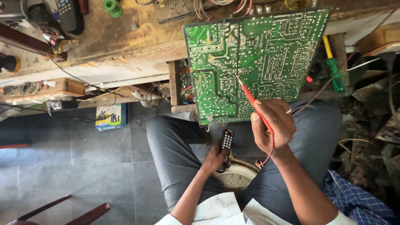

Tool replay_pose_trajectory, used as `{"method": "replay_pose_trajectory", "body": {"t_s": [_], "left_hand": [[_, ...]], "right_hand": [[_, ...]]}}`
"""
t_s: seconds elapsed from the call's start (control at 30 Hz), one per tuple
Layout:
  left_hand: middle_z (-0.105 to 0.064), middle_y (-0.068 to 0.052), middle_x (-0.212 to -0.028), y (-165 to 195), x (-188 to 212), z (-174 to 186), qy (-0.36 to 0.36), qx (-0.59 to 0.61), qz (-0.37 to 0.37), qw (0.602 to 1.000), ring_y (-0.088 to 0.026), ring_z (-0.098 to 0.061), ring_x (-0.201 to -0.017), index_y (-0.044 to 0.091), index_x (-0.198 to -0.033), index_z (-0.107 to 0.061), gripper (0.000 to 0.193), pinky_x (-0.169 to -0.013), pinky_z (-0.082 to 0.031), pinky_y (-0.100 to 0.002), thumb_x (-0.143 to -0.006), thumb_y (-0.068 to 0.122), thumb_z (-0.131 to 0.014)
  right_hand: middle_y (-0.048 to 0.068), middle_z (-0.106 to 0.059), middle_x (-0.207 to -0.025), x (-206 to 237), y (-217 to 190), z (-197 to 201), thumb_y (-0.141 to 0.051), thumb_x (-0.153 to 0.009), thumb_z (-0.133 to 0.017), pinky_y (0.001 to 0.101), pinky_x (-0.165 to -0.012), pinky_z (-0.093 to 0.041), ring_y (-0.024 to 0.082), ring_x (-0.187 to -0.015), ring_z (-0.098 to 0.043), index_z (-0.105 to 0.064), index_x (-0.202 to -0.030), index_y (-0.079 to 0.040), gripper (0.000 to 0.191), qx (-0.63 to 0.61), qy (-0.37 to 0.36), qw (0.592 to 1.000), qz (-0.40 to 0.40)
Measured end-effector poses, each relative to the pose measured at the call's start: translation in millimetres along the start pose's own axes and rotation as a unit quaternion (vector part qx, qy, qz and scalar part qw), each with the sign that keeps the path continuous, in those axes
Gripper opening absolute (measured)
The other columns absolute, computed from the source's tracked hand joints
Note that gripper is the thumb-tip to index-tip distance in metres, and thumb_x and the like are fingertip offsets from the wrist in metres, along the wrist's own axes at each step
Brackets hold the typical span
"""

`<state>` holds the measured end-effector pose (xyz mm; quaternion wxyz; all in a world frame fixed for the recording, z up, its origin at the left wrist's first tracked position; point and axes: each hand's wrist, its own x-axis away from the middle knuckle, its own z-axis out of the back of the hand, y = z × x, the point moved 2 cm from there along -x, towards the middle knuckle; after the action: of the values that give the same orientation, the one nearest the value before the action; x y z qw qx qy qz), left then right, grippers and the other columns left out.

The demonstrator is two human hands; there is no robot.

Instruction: The person sits on the floor with a large green circuit board on their lap, probes its solder side with a multimeter test lead while holding a remote-like device, then solders points on the board with a soldering iron. They then pick up a smaller yellow board and work on its underside with their hands.

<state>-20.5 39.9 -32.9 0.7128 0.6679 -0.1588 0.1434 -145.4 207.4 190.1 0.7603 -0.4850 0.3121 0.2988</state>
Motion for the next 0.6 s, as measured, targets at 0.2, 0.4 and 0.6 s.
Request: {"method": "replay_pose_trajectory", "body": {"t_s": [0.2,0.4,0.6], "left_hand": [[-0.063,-0.011,-0.091,1.4,1.6,3.7,0.017,-0.036,-0.012,0.999,-0.018,-0.058,-0.085,-0.002,-0.112,-0.056,0.027,-0.08,-0.05,-0.036,-0.09,0.011,-0.062],[-0.065,-0.013,-0.094,1.1,2.1,4.2,0.008,-0.03,0.016,0.999,-0.019,-0.059,-0.088,-0.002,-0.118,-0.057,0.032,-0.082,-0.051,-0.036,-0.091,0.015,-0.062],[-0.065,-0.011,-0.097,0.0,3.3,6.0,0.01,-0.031,0.001,0.999,-0.018,-0.059,-0.091,-0.003,-0.123,-0.055,0.038,-0.084,-0.05,-0.035,-0.091,0.015,-0.062]], "right_hand": [[0.016,-0.071,-0.106,4.2,0.4,-3.0,-0.001,-0.098,-0.069,0.0402,-0.089,-0.054,0.03,-0.097,-0.068,-0.066,-0.119,0.003,0.022,0.001,-0.004,1.0,-0.007],[0.017,-0.071,-0.107,5.3,0.0,-5.5,-0.001,-0.099,-0.069,0.0397,-0.089,-0.054,0.03,-0.099,-0.067,-0.067,-0.12,0.003,0.022,-0.003,-0.004,1.0,-0.007],[0.017,-0.071,-0.107,6.2,-1.8,-7.0,-0.001,-0.099,-0.068,0.0393,-0.089,-0.054,0.03,-0.1,-0.066,-0.067,-0.121,0.004,0.023,0.006,-0.008,1.0,-0.004]]}}
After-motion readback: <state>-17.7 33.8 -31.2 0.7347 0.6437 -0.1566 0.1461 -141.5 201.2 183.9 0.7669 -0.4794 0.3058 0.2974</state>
